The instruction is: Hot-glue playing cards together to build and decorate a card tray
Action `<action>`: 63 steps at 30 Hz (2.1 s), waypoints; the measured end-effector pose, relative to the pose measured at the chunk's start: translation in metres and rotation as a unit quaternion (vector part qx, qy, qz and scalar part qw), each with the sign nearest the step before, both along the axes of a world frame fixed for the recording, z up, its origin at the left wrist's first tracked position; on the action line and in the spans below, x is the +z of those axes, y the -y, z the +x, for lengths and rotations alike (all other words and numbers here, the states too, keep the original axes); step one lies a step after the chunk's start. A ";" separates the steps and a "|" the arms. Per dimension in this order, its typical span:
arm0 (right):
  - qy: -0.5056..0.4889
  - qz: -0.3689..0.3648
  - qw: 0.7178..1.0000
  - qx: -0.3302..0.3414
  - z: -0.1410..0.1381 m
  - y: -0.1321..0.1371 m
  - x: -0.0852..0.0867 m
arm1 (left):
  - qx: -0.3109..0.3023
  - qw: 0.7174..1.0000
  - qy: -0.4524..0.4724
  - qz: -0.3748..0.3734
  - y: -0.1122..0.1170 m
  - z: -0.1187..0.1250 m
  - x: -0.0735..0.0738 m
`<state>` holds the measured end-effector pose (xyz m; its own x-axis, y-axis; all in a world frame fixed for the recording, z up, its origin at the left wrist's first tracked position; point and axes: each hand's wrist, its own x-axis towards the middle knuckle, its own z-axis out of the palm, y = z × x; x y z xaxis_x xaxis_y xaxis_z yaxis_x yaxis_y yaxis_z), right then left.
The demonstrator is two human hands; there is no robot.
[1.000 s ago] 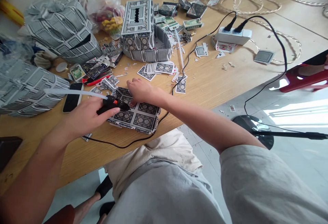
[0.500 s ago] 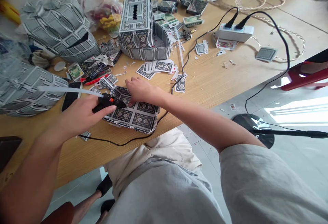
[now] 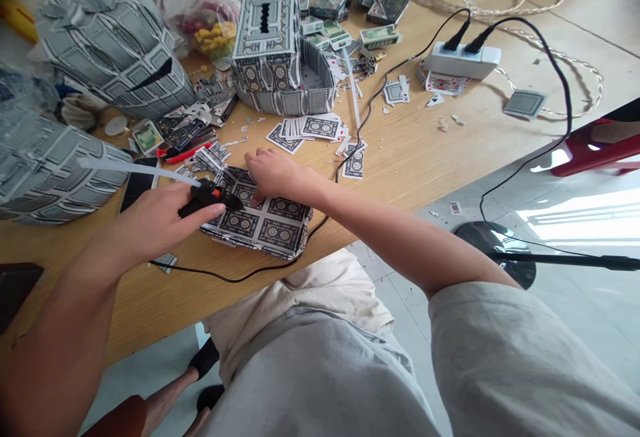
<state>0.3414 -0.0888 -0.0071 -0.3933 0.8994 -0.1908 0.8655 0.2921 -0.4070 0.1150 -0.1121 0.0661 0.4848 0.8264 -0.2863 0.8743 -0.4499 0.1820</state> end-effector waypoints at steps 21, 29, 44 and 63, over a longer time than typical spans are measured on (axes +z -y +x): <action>0.012 0.004 1.000 0.004 0.000 0.000 0.001 | 0.006 0.999 -0.034 0.007 -0.002 -0.002 0.002; 0.014 0.004 1.000 0.005 0.001 -0.001 -0.001 | -0.003 0.999 -0.037 0.003 -0.004 -0.003 0.002; 0.008 0.004 1.000 0.003 0.001 -0.001 -0.001 | -0.013 0.998 -0.044 0.034 -0.004 -0.007 0.001; 0.002 0.004 1.000 0.004 0.001 -0.001 -0.002 | -0.014 0.995 -0.094 0.044 -0.003 -0.006 0.005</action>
<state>0.3425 -0.0878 -0.0093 -0.3996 0.8977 -0.1857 0.8649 0.3022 -0.4007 0.1090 -0.1089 0.0707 0.4538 0.8389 -0.3005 0.8756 -0.4824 -0.0243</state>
